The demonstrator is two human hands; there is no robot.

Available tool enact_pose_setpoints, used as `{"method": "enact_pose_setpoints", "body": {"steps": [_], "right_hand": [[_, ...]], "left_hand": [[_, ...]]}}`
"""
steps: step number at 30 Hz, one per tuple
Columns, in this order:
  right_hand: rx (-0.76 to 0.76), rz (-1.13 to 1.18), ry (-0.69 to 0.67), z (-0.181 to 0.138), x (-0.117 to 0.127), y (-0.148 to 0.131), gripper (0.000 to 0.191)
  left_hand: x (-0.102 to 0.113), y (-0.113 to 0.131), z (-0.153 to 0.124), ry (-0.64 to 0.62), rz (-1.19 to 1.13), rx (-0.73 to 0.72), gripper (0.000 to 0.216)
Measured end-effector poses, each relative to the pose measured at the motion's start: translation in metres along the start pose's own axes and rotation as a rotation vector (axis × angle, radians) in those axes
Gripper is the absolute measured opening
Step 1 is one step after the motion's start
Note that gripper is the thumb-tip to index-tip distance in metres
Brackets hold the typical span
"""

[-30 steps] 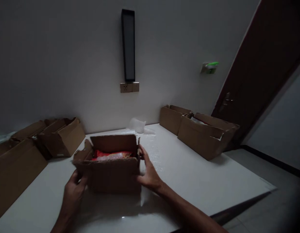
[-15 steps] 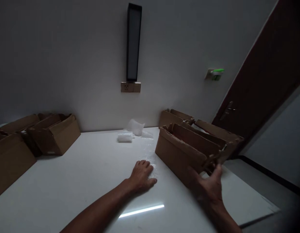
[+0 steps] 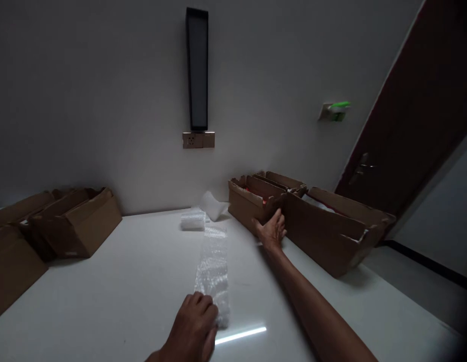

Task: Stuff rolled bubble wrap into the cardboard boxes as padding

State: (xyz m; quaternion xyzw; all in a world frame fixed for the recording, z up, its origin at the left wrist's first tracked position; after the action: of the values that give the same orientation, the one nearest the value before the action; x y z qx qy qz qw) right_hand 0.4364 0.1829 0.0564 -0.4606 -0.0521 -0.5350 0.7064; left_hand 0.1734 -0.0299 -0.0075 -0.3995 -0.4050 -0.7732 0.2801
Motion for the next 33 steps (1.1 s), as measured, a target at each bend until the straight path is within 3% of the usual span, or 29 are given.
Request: {"method": "enact_pose_setpoints", "body": {"steps": [4, 7, 9, 14, 17, 20, 25, 29, 33], "right_hand": [[0.060, 0.016, -0.105, -0.026, -0.007, 0.010, 0.080], [0.223, 0.044, -0.193, -0.045, -0.006, 0.006, 0.052], [0.317, 0.065, -0.237, -0.048, -0.012, -0.006, 0.046], [0.384, 0.137, -0.304, -0.009, -0.052, -0.044, 0.057], [0.335, 0.168, -0.315, 0.024, -0.076, -0.054, 0.068], [0.288, 0.179, -0.360, 0.030, -0.093, -0.053, 0.072], [0.383, 0.232, -0.543, -0.025, -0.095, -0.047, 0.057], [0.461, 0.323, -0.597, -0.056, -0.089, -0.036, 0.059], [0.504, 0.232, -0.604, -0.077, -0.095, -0.038, 0.070]], "left_hand": [[-0.011, -0.016, -0.013, 0.098, -0.049, -0.078, 0.033], [-0.014, -0.018, -0.013, 0.112, -0.068, -0.073, 0.032], [-0.016, -0.018, -0.012, 0.131, -0.068, -0.073, 0.033], [-0.032, -0.026, -0.010, 0.260, 0.009, -0.133, 0.023], [-0.039, -0.032, -0.008, 0.230, 0.074, -0.156, 0.019], [-0.031, -0.031, -0.007, 0.115, 0.106, -0.131, 0.027], [-0.003, -0.019, -0.001, -0.066, 0.159, -0.131, 0.029], [0.008, -0.019, 0.006, -0.089, 0.259, -0.178, 0.018], [0.027, -0.032, 0.011, -0.070, 0.334, -0.131, 0.012]]}}
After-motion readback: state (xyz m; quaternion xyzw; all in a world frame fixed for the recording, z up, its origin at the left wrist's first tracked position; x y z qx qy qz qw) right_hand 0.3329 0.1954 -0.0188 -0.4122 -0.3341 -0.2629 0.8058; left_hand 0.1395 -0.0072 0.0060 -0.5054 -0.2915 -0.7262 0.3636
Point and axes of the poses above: each hand's wrist, its own z-axis towards the middle knuckle, its own x-axis out of the back of the hand, y = z × x, the point moved 2 cm from there along z, towards the middle knuckle, and after that the axes turned 7 degrees about x, right-handed, at the moved point
